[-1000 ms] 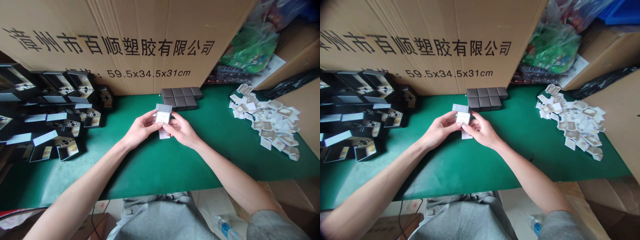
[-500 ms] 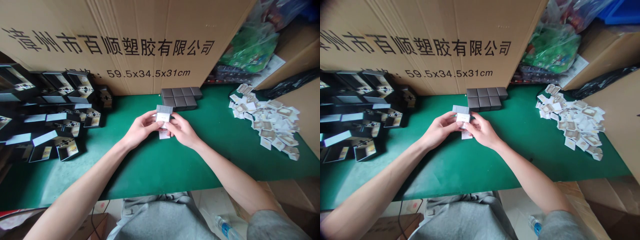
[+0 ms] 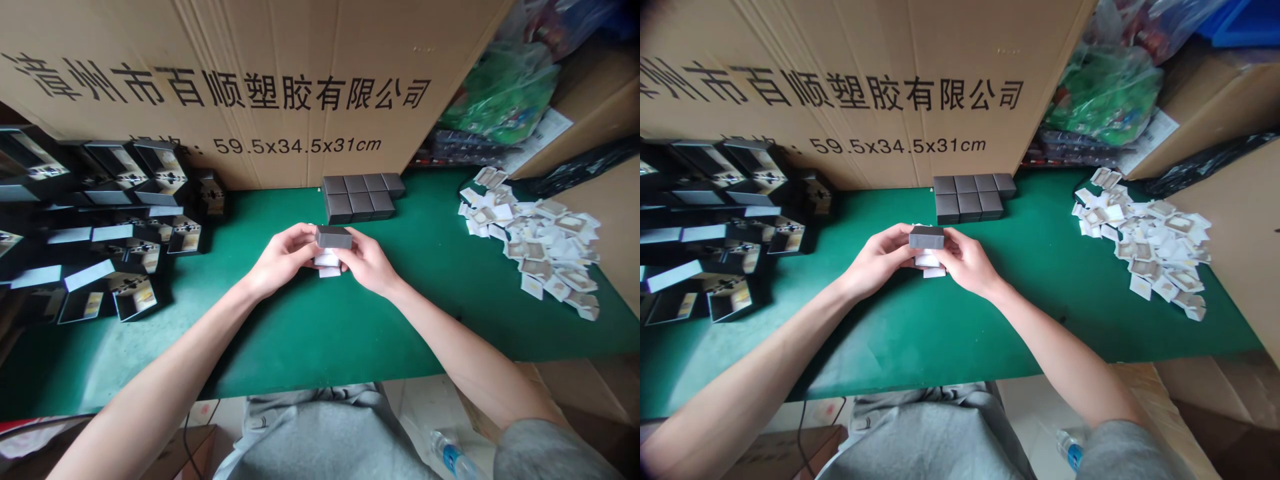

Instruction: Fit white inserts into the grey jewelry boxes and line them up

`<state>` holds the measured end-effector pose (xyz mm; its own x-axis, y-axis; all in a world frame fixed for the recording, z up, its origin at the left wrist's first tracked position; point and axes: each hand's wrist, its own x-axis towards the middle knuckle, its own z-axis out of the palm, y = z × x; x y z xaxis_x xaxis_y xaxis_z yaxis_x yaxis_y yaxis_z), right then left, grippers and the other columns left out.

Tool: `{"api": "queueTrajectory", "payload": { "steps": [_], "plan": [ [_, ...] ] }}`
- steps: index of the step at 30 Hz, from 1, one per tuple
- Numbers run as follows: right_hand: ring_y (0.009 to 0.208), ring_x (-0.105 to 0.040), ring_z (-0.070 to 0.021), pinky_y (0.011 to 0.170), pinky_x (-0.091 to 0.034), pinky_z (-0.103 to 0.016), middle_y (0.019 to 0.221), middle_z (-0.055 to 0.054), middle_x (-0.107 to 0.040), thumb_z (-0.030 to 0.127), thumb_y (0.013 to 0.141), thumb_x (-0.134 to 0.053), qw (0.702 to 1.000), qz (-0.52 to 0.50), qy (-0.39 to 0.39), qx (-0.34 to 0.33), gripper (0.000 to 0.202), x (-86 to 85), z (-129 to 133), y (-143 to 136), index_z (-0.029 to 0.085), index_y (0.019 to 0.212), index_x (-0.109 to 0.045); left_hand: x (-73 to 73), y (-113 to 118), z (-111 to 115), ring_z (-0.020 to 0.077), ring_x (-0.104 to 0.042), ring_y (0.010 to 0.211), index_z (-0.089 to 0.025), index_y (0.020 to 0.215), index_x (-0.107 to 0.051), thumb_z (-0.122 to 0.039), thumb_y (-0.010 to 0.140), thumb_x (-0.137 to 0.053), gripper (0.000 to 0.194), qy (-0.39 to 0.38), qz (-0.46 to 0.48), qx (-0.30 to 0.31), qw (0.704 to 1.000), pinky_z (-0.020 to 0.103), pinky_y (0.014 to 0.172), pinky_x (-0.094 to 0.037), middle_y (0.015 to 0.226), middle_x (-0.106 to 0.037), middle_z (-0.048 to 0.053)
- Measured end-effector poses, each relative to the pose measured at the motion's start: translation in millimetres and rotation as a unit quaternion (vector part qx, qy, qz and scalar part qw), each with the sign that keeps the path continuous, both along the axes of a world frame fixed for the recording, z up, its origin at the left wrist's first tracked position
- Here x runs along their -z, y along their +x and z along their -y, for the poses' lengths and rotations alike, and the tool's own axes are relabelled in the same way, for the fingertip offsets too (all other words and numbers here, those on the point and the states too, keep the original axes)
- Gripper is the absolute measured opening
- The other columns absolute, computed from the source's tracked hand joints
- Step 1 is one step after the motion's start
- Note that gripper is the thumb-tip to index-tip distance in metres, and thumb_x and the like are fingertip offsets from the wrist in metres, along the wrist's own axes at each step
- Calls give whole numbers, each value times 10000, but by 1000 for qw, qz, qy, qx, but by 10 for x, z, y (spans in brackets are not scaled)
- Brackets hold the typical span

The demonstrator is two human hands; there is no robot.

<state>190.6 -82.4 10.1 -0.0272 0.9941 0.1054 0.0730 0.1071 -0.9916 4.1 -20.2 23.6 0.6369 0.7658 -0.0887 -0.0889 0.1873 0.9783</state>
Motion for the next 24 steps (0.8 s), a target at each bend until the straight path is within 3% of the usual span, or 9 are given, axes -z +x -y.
{"api": "queueTrajectory", "payload": {
  "steps": [11, 17, 24],
  "plan": [
    [886, -704, -201, 764, -577, -324, 1006, -58, -747, 456, 920, -663, 1000, -5, 11, -3, 329, 58, 11, 19, 200, 1127, -666, -6, 13, 14, 173, -699, 836, -155, 1030, -634, -362, 812, -778, 333, 4, -6, -23, 1000, 271, 703, -604, 948, -735, 50],
    [871, -702, -201, 742, -591, -328, 1005, -58, -754, 498, 932, -634, 1000, -8, 3, -3, 371, 36, 7, 11, 206, 1156, -674, -8, 3, 12, 221, -715, 952, -157, 1090, -658, -368, 831, -769, 353, -4, 4, -3, 1000, 346, 797, -631, 1080, -736, 86],
    [948, -710, -213, 761, -593, -321, 1087, -83, -752, 453, 943, -622, 1000, -3, 11, -24, 398, 10, 8, 21, 178, 1229, -646, 5, -9, 5, 237, -727, 944, -154, 1184, -649, -377, 848, -746, 415, -15, 2, -4, 1000, 359, 800, -631, 1063, -751, 103]
  ]
}}
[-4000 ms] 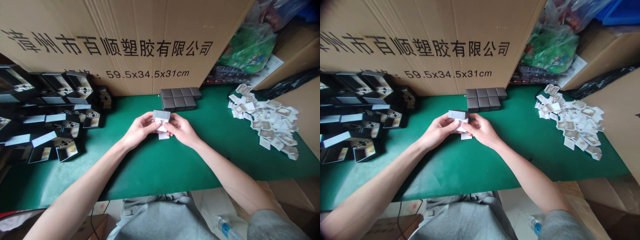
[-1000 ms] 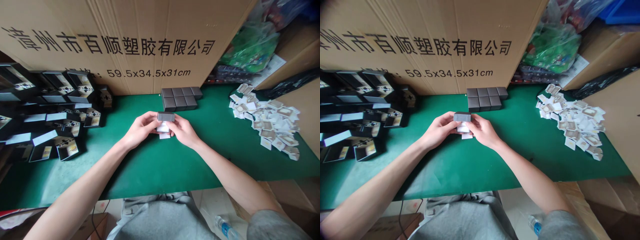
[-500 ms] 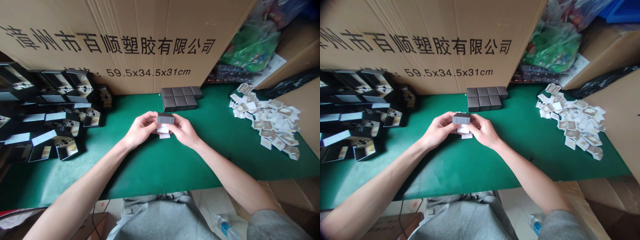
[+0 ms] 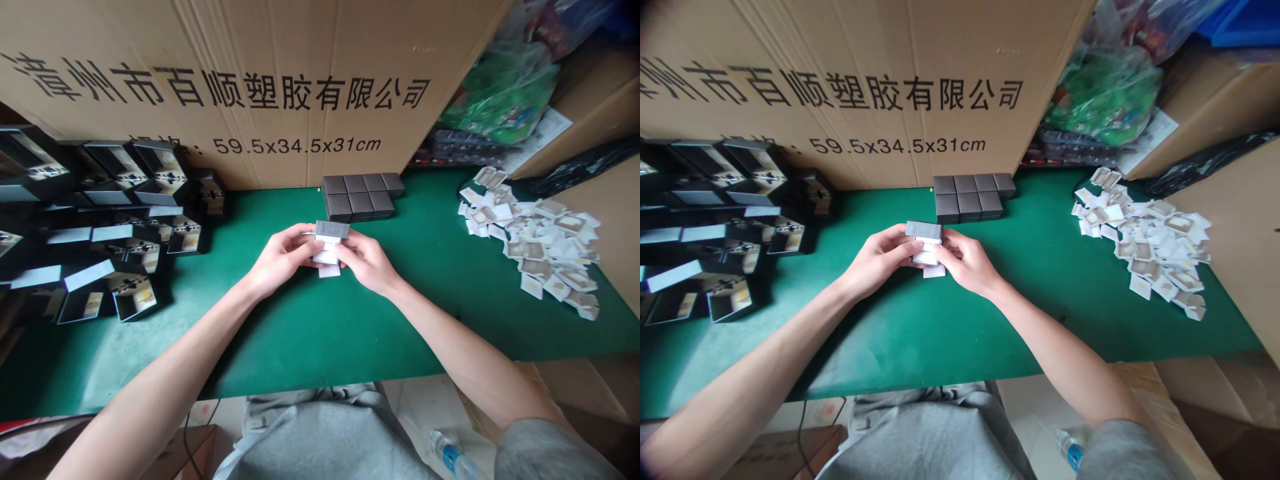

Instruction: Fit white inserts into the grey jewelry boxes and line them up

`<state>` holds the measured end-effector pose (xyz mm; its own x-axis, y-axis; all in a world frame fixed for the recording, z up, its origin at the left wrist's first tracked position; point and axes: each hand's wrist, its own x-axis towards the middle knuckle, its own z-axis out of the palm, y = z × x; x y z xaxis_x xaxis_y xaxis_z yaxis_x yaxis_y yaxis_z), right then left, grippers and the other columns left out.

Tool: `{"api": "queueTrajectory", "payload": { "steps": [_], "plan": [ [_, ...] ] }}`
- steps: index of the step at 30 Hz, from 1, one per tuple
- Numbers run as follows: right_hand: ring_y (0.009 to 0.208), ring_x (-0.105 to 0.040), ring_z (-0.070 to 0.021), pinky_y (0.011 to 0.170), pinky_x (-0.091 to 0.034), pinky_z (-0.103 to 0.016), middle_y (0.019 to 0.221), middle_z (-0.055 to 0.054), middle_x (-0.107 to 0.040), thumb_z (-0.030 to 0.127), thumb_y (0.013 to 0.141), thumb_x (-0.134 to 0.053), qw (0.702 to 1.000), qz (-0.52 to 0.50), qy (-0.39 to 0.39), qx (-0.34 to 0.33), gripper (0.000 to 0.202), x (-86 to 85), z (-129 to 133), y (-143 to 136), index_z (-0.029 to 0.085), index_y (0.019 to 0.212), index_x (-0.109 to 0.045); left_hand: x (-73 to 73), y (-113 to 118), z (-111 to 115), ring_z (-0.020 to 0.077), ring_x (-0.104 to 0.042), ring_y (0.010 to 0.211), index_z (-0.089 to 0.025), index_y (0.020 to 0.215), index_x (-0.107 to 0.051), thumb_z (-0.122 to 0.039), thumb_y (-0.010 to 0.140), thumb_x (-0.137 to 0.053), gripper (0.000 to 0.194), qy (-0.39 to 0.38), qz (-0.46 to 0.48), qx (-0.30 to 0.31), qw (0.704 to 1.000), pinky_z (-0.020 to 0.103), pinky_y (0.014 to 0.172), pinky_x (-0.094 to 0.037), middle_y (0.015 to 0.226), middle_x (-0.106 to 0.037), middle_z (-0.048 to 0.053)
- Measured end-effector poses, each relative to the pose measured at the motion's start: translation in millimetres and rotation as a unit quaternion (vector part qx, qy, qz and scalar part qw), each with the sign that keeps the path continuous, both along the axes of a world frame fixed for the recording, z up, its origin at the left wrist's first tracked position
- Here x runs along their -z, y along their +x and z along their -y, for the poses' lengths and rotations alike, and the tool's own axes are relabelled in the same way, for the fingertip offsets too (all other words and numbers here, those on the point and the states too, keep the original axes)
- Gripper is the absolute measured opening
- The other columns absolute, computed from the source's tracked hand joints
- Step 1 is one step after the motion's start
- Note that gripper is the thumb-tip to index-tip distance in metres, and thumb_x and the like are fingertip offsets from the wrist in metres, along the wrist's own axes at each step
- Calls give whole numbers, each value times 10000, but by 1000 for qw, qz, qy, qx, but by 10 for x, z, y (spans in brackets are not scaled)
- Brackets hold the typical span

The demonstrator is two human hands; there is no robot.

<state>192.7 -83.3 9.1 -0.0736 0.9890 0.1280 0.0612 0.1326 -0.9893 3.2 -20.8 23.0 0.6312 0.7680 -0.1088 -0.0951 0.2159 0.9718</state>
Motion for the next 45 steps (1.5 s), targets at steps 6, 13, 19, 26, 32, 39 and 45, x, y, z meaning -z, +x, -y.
{"api": "queueTrajectory", "payload": {
  "steps": [6, 13, 19, 26, 32, 39, 45],
  "plan": [
    [928, -714, -209, 738, -590, -312, 1060, -91, -759, 457, 939, -620, 1000, 6, -2, 0, 403, -5, -1, -5, 157, 1208, -647, -14, 15, 9, 225, -729, 874, -136, 1156, -648, -372, 825, -764, 423, -6, -3, -14, 1000, 354, 765, -629, 975, -754, 85],
    [970, -708, -222, 785, -584, -331, 1092, -84, -757, 469, 930, -632, 1000, -1, -12, 2, 415, 8, 2, -8, 170, 1217, -667, -31, 25, 17, 215, -735, 812, -130, 1123, -654, -365, 797, -793, 425, -11, -8, -27, 1000, 360, 757, -634, 896, -763, 68],
    [972, -711, -231, 770, -586, -337, 1078, -85, -762, 499, 913, -644, 1000, -4, -21, 11, 437, -12, 2, -21, 178, 1207, -672, -22, 13, 5, 238, -743, 908, -140, 1157, -653, -398, 813, -786, 450, -16, -5, -7, 1000, 372, 806, -633, 1007, -767, 91],
    [906, -710, -207, 747, -575, -313, 1038, -88, -757, 458, 905, -670, 1000, -19, -19, 13, 424, 5, -9, -15, 168, 1215, -649, -37, -6, -10, 259, -734, 1018, -149, 1244, -622, -402, 821, -789, 521, -21, 15, 27, 999, 386, 887, -614, 1119, -756, 121],
    [800, -686, -189, 705, -568, -313, 893, -50, -734, 468, 897, -682, 999, -14, -33, 12, 414, 20, -7, -15, 184, 1195, -635, -41, 1, 4, 273, -737, 1009, -134, 1241, -617, -384, 805, -809, 538, -14, 13, 19, 1000, 411, 892, -610, 1109, -761, 134],
    [774, -683, -191, 656, -557, -310, 921, -55, -741, 466, 934, -634, 1000, 5, -27, -6, 419, 12, 9, -6, 192, 1250, -617, -38, 10, 15, 280, -744, 995, -135, 1246, -620, -390, 807, -804, 540, -9, 15, 15, 1000, 410, 882, -613, 1079, -772, 126],
    [784, -674, -197, 660, -550, -316, 898, -50, -738, 467, 934, -630, 999, 37, -14, 4, 404, 2, 10, -8, 186, 1222, -667, -44, 17, 26, 284, -752, 954, -127, 1193, -640, -406, 779, -823, 532, -13, 5, 3, 1000, 432, 878, -611, 1028, -781, 119]
  ]
}}
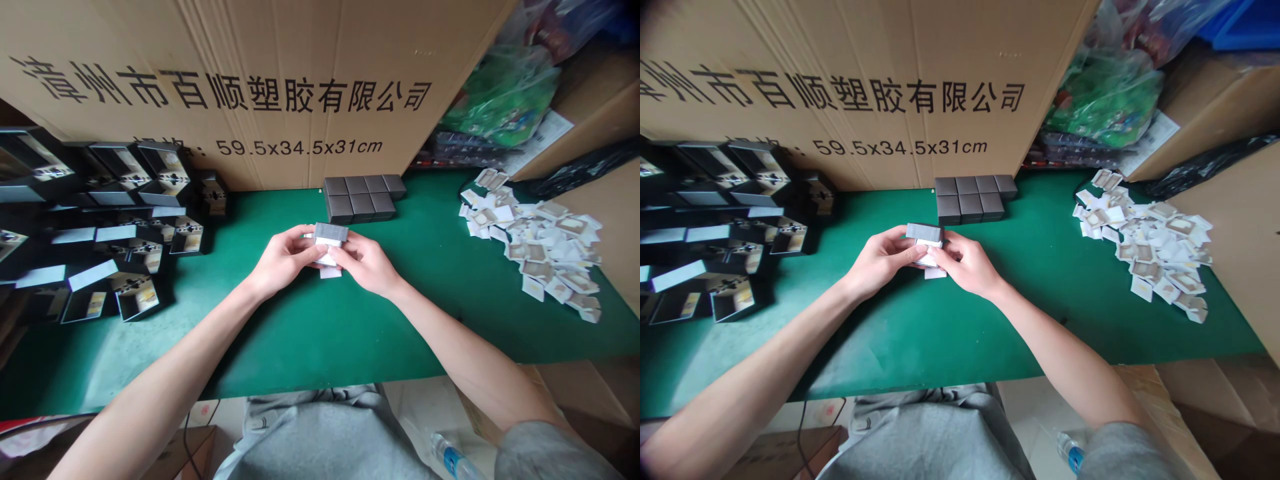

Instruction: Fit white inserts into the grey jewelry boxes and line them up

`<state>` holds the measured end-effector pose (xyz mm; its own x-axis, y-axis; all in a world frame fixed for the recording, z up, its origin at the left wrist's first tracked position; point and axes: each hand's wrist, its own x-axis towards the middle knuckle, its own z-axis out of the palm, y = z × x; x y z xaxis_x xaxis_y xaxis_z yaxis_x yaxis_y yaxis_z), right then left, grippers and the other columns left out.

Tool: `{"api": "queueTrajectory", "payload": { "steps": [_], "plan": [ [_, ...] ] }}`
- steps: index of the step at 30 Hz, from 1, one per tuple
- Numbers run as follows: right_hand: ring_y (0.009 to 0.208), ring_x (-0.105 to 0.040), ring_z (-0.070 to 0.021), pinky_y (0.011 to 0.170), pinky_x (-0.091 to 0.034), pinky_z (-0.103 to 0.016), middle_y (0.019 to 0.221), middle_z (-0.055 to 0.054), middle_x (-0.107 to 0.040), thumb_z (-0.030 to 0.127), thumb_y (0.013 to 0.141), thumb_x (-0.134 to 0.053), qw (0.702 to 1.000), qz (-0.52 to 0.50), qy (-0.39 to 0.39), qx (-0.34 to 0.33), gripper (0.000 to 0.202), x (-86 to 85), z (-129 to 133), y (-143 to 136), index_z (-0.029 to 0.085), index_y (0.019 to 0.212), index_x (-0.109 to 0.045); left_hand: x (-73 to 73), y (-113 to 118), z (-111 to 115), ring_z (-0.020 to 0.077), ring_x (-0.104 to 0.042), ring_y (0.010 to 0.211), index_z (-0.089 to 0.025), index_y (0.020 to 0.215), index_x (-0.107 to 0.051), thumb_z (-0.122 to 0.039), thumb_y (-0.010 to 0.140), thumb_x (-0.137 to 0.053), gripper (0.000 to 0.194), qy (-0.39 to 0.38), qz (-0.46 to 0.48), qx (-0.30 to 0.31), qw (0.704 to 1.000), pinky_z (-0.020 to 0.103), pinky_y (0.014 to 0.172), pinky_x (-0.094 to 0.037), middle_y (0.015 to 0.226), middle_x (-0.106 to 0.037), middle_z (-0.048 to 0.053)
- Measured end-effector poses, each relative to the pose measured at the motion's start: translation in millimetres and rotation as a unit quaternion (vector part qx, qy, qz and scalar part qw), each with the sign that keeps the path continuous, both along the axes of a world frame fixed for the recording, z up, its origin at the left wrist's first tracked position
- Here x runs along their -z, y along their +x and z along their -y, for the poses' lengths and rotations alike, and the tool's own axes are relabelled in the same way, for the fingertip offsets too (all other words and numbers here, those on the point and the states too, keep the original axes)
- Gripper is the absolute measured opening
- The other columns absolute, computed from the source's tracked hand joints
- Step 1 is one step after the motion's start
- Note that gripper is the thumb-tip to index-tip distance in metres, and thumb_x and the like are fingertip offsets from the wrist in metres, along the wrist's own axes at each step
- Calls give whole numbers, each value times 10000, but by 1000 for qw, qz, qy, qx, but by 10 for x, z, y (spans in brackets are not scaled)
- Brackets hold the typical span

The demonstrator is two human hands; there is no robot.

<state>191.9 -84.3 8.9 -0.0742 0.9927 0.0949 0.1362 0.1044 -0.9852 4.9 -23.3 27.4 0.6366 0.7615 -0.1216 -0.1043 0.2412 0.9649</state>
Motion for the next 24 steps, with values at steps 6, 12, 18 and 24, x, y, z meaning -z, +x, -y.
{"api": "queueTrajectory", "payload": {
  "steps": [6, 12, 18, 24],
  "plan": [
    [792, -673, -180, 672, -552, -294, 954, -55, -750, 464, 931, -635, 1000, -27, -7, -10, 439, 17, -6, -1, 188, 1272, -644, 22, -6, -8, 276, -748, 969, -129, 1226, -627, -389, 796, -813, 535, 2, 4, 7, 1000, 415, 881, -609, 1060, -775, 124],
    [747, -655, -154, 659, -557, -281, 1042, -72, -753, 523, 920, -639, 999, -34, -18, -17, 487, 1, -8, 9, 184, 1269, -633, 6, -7, -20, 268, -743, 982, -139, 1246, -628, -412, 825, -782, 525, 9, 1, 7, 1000, 384, 850, -617, 1091, -767, 121],
    [675, -625, -141, 664, -556, -294, 967, -66, -752, 582, 897, -646, 999, -24, -26, -20, 540, 10, -29, 27, 172, 1249, -636, 31, -13, -30, 255, -743, 952, -146, 1219, -650, -419, 818, -786, 503, 16, -3, -5, 1000, 350, 807, -618, 1063, -770, 112],
    [665, -623, -139, 664, -548, -291, 936, -58, -749, 572, 894, -652, 999, -32, -20, -26, 517, 13, -30, 28, 173, 1223, -646, 30, -10, -24, 227, -739, 910, -147, 1211, -654, -385, 827, -783, 470, 13, -2, -12, 1000, 313, 769, -609, 1026, -771, 100]
  ]
}}
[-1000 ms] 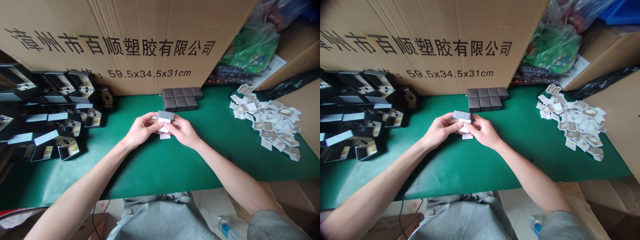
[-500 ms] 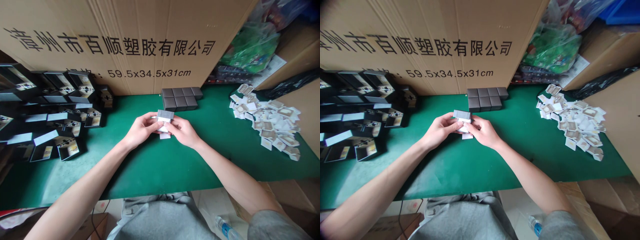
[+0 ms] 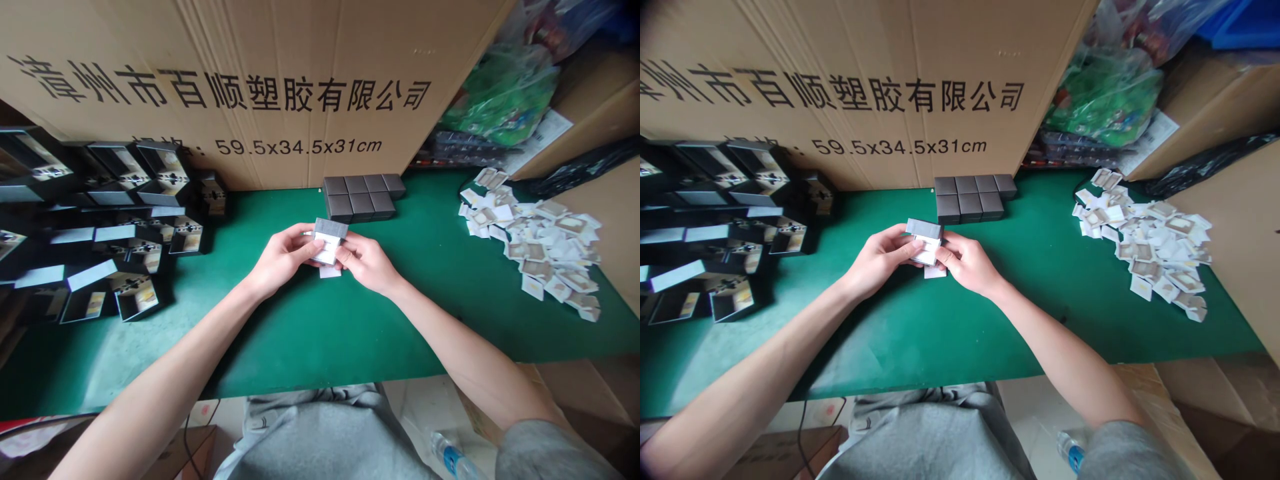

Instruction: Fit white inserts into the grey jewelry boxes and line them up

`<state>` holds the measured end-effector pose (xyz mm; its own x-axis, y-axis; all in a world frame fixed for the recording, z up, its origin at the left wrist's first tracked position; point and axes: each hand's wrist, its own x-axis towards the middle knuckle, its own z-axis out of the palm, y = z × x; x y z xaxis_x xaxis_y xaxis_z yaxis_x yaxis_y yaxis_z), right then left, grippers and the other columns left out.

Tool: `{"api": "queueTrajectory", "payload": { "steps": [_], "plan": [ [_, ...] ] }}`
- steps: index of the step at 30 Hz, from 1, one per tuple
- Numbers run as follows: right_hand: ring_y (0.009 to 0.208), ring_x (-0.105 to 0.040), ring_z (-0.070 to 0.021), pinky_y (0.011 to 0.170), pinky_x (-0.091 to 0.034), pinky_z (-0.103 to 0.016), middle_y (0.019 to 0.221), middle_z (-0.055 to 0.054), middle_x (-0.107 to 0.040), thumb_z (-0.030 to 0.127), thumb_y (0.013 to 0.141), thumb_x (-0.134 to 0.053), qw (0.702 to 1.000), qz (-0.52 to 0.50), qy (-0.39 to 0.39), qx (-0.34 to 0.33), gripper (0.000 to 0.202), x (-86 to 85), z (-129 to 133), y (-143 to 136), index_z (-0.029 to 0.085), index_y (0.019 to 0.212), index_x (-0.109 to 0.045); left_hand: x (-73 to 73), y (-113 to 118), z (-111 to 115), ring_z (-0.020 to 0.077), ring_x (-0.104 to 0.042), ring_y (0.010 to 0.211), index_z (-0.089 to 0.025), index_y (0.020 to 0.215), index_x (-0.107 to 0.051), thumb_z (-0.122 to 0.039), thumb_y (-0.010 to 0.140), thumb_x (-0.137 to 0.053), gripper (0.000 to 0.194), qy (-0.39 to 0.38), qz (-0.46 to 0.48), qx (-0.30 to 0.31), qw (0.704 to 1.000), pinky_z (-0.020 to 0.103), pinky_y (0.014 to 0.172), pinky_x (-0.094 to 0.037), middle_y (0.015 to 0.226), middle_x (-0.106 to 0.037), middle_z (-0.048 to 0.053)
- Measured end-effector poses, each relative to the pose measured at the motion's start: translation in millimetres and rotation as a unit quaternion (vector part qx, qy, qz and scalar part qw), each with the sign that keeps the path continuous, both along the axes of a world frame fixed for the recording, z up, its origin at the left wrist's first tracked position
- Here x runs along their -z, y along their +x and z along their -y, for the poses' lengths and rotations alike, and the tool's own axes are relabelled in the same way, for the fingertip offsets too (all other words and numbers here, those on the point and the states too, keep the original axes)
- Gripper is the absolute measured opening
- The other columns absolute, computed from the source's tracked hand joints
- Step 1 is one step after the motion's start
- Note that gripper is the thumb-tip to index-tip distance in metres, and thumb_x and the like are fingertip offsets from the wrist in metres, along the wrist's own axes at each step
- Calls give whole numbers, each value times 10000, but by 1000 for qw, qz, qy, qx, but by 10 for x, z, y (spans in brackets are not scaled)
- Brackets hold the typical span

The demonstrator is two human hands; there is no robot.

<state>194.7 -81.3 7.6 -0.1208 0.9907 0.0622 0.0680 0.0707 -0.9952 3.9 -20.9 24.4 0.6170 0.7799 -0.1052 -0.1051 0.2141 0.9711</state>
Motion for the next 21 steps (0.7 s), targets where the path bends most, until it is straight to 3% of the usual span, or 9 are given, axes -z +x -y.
{"api": "queueTrajectory", "payload": {
  "steps": [9, 15, 21],
  "plan": [
    [783, -687, -181, 706, -561, -302, 918, -50, -755, 451, 814, -784, 1000, 17, -11, -7, 519, -70, 29, -7, 177, 1232, -641, -27, 3, -3, 195, -716, 829, -160, 1157, -674, -398, 811, -788, 436, -4, 0, -4, 1000, 294, 727, -584, 1004, -766, 80],
    [724, -670, -167, 683, -558, -304, 864, -37, -760, 390, 725, -860, 999, 39, -10, -3, 568, -69, 19, -11, 174, 1206, -651, -26, 2, -9, 186, -709, 804, -155, 1190, -663, -381, 817, -785, 452, -6, 4, 0, 1000, 305, 738, -583, 978, -760, 78],
    [763, -683, -171, 719, -586, -317, 931, -50, -765, 424, 791, -807, 1000, 26, -2, -12, 552, -44, 24, -6, 178, 1251, -626, -21, -2, -8, 181, -706, 808, -150, 1190, -658, -369, 836, -769, 430, -3, 5, 2, 1000, 298, 734, -582, 975, -755, 78]
  ]
}}
